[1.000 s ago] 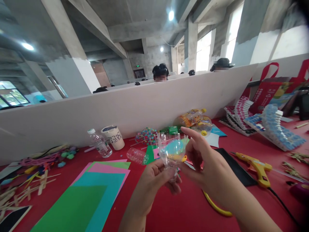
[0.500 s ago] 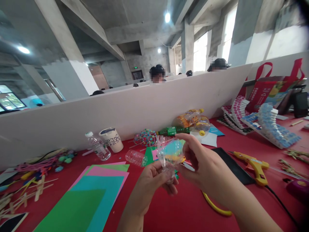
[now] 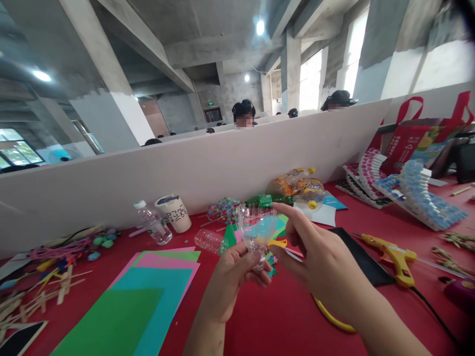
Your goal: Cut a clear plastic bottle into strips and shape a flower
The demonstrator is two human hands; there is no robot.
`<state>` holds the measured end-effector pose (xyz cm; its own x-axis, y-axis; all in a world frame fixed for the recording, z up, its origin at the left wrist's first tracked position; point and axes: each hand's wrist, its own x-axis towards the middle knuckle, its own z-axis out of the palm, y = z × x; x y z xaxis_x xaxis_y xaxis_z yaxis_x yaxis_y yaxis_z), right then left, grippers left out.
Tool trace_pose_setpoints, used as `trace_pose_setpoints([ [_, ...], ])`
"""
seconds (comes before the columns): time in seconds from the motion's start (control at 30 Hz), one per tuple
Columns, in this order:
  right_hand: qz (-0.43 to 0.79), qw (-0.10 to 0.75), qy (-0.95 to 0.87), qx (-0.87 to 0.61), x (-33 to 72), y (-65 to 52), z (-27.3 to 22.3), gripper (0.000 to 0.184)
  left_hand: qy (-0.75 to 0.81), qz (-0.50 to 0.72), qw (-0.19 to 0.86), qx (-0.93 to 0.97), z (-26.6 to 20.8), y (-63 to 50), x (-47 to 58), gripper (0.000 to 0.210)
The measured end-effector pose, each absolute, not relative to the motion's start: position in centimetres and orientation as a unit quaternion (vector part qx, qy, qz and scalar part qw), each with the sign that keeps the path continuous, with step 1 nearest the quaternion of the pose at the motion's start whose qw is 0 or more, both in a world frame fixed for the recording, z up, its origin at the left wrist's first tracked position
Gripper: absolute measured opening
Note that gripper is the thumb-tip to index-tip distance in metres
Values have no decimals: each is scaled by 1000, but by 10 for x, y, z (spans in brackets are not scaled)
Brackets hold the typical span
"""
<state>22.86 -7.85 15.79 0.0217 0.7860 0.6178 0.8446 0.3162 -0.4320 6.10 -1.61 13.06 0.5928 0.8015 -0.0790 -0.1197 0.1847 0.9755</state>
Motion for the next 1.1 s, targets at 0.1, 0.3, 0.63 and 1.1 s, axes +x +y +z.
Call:
trace_pose_setpoints([
  [0.1, -28, 415, -698, -584, 228, -79, 160, 47, 310, 327, 703, 551, 131, -15, 61, 26],
  [0.3, -45, 455, -683, -569, 228, -79, 159, 33, 320, 323, 710, 537, 130, -15, 62, 23],
  [0.63, 112, 534, -669, -505, 236, -82, 163, 8, 306, 314, 730, 524, 129, -14, 63, 26],
  [1.1, 115, 519, -701, -475, 220, -72, 157, 10, 271, 343, 756, 488, 131, -25, 69, 18],
])
